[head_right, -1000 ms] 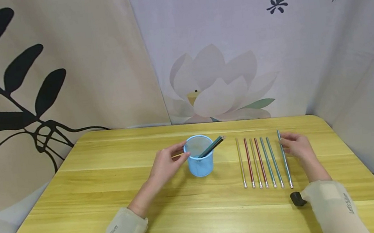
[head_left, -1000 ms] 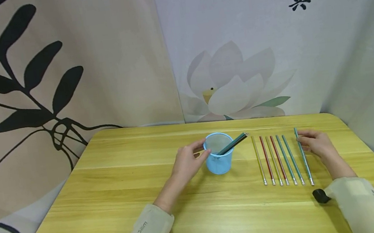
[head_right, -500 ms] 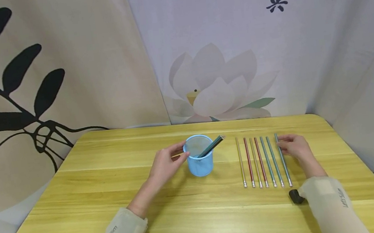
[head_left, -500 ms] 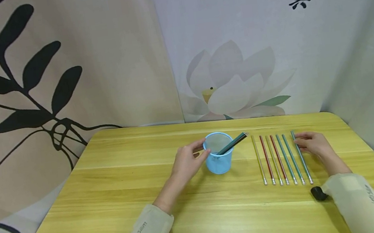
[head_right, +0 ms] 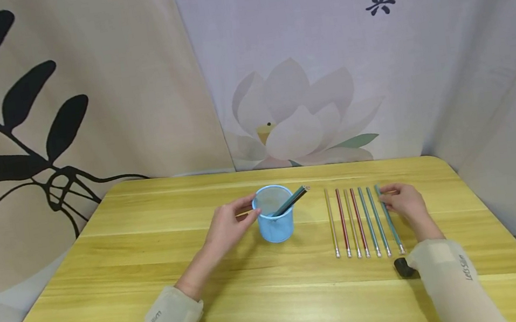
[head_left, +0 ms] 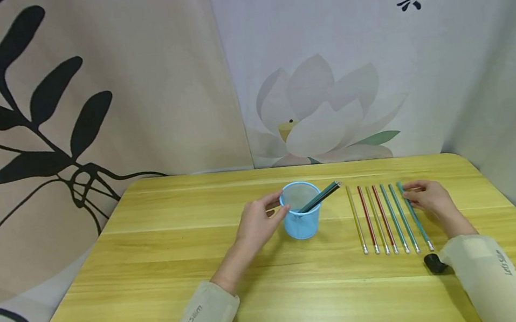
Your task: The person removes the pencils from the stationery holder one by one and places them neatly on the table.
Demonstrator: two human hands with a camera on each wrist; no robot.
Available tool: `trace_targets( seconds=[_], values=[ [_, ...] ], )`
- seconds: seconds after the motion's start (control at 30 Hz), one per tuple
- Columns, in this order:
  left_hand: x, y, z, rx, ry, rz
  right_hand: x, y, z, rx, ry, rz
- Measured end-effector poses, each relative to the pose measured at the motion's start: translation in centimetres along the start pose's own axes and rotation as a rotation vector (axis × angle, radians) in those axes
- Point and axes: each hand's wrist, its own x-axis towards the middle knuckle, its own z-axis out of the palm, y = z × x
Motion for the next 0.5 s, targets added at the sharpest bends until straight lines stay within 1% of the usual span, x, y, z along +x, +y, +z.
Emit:
trace_targets(
  seconds=[0.27,0.4,0.5],
  values=[
    [0.04,-0.04,-0.03,0.011,0.0,0.007,0.21,0.06,0.04,-0.003,0.004,0.002],
    [-0.01,0.07,-0.04,0.01,-0.002,0.005,0.27,0.19,-0.11,0.037,-0.005,-0.002],
    [-0.01,0.08,0.0,0.004,-0.001,0.003,0.18,0.26,-0.26,0.09,-0.016,-0.004]
  ],
)
